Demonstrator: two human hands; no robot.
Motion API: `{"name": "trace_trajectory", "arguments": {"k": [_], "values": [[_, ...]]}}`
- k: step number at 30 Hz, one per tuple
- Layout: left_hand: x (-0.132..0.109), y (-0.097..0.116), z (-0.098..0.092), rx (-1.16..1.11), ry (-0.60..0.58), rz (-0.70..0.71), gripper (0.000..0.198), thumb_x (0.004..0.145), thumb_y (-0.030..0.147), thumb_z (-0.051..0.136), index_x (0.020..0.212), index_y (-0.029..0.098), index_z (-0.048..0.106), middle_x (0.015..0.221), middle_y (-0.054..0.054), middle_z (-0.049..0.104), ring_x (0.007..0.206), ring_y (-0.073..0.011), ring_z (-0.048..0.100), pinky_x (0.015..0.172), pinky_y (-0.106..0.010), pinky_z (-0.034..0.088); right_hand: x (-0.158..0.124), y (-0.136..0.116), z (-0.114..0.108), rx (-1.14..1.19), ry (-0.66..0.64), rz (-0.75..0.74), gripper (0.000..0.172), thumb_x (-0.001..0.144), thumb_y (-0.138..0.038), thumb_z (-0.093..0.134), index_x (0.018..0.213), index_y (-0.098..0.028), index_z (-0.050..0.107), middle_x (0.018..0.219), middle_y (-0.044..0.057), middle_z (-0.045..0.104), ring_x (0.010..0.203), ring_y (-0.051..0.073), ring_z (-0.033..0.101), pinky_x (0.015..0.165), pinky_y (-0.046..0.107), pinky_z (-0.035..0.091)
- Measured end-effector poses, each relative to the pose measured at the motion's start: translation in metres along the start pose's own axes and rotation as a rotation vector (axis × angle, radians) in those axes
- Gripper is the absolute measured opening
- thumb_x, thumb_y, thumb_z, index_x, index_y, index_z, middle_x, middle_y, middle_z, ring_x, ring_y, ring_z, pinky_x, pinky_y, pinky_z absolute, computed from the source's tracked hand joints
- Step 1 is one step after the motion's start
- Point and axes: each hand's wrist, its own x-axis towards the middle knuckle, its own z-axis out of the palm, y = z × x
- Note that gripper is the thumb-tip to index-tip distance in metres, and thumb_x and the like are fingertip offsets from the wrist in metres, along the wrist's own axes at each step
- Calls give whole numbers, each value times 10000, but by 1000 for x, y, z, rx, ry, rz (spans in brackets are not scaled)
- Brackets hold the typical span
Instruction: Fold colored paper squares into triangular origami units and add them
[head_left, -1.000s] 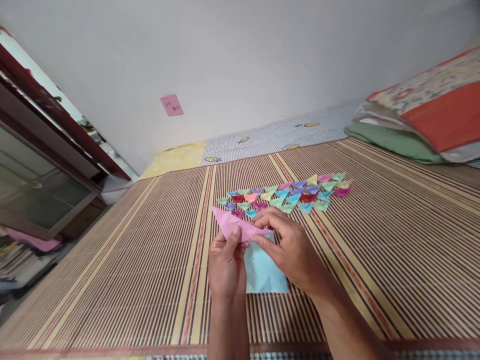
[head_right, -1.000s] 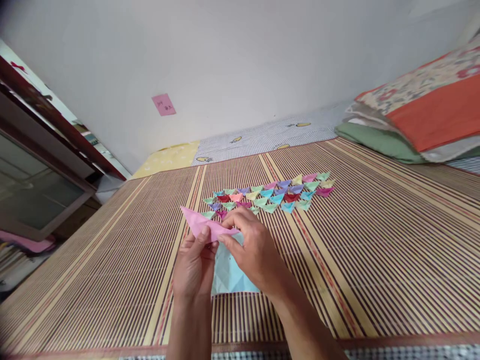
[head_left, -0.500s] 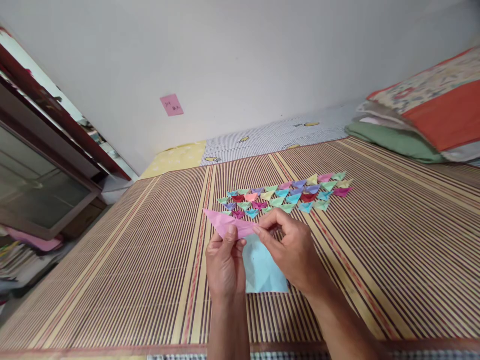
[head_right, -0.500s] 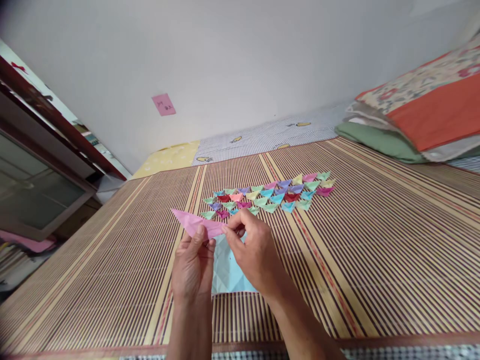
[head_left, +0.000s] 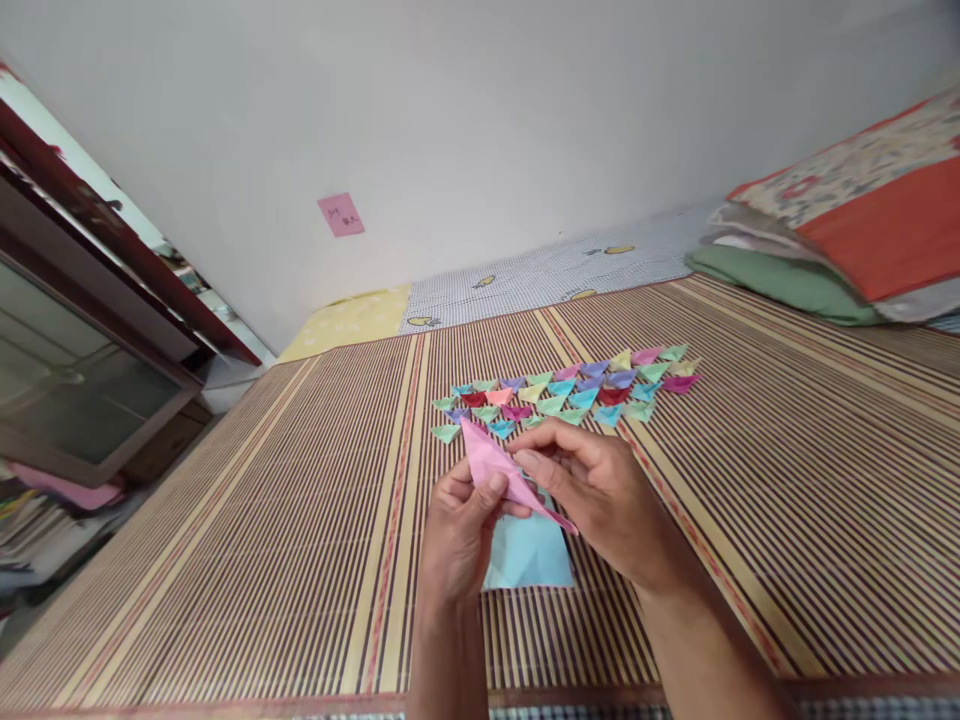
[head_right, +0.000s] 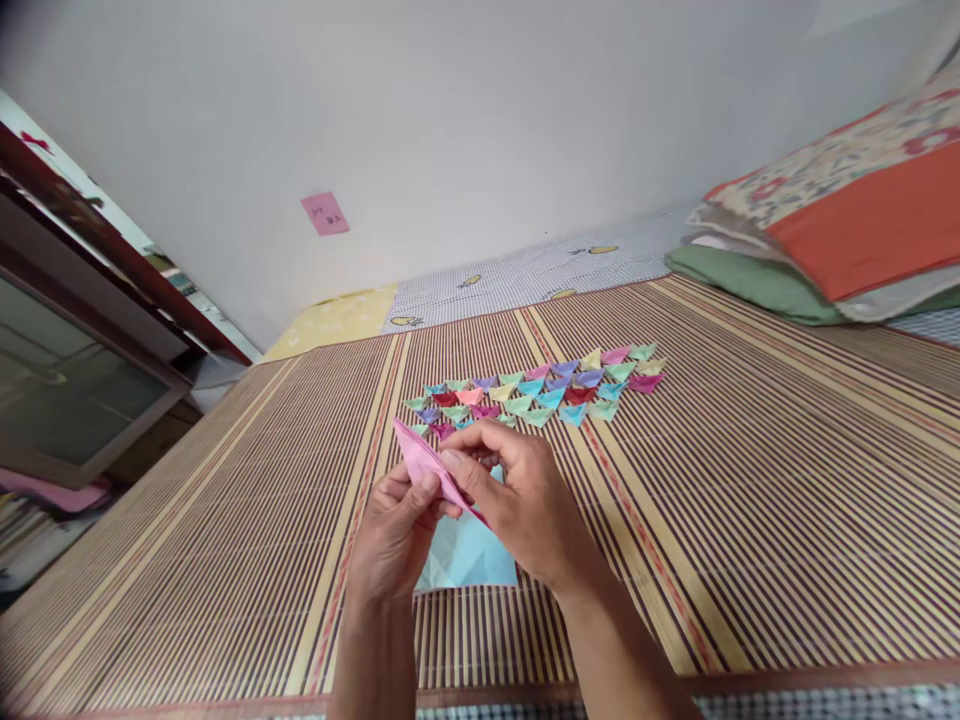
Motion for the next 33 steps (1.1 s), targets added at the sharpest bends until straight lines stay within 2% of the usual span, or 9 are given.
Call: {"name": "trace_trajectory", "arguments": {"k": [4,10,16,21,26,33], "values": [[0,-1,-1,-17,-56,-11,265,770,269,890,990,152,800,891,-69,807,671,-154,753,577,-203,627,0,2,-2,71,-33,40,86,944,-243,677,909,-208,749,792,-20,707,728,135,644,662,250,489],[-1,0,-1,-66,-110,-23,232,764,278,898,919,145,788,720,-39,775,587,-138,741,543,-163,596,0,4,-3,127,-68,55,121,940,-223,662,834,-193,713,703,-32,661,654,120,612,625,242,472],[-1,-1,-3,-50,-91,-8,245,755,274,905,933,148,796,747,-34,780,590,-116,736,533,-128,575,0,5,-3,67,-62,59,121,941,-224,653,840,-192,711,715,-33,659,662,116,605,627,238,466],[-1,-2,-5,-2,-86,-3,232,770,280,890,936,150,791,783,-44,789,598,-139,732,519,-177,590,0,3,-3,39,-57,56,147,948,-258,653,827,-193,704,704,-37,654,649,113,589,599,235,444],[-1,-3,-7,70,-92,-3,230,797,299,868,941,148,772,800,-45,788,596,-145,725,550,-213,601,0,3,-3,-17,-43,40,134,924,-192,630,814,-200,706,698,-42,643,645,111,574,591,236,426],[-1,-3,-13,260,-83,-23,243,824,348,847,845,134,733,728,-22,754,575,-119,716,610,-197,590,1,6,-8,-50,-72,77,105,887,-173,636,854,-199,732,708,-32,660,650,122,579,588,236,439]]}}
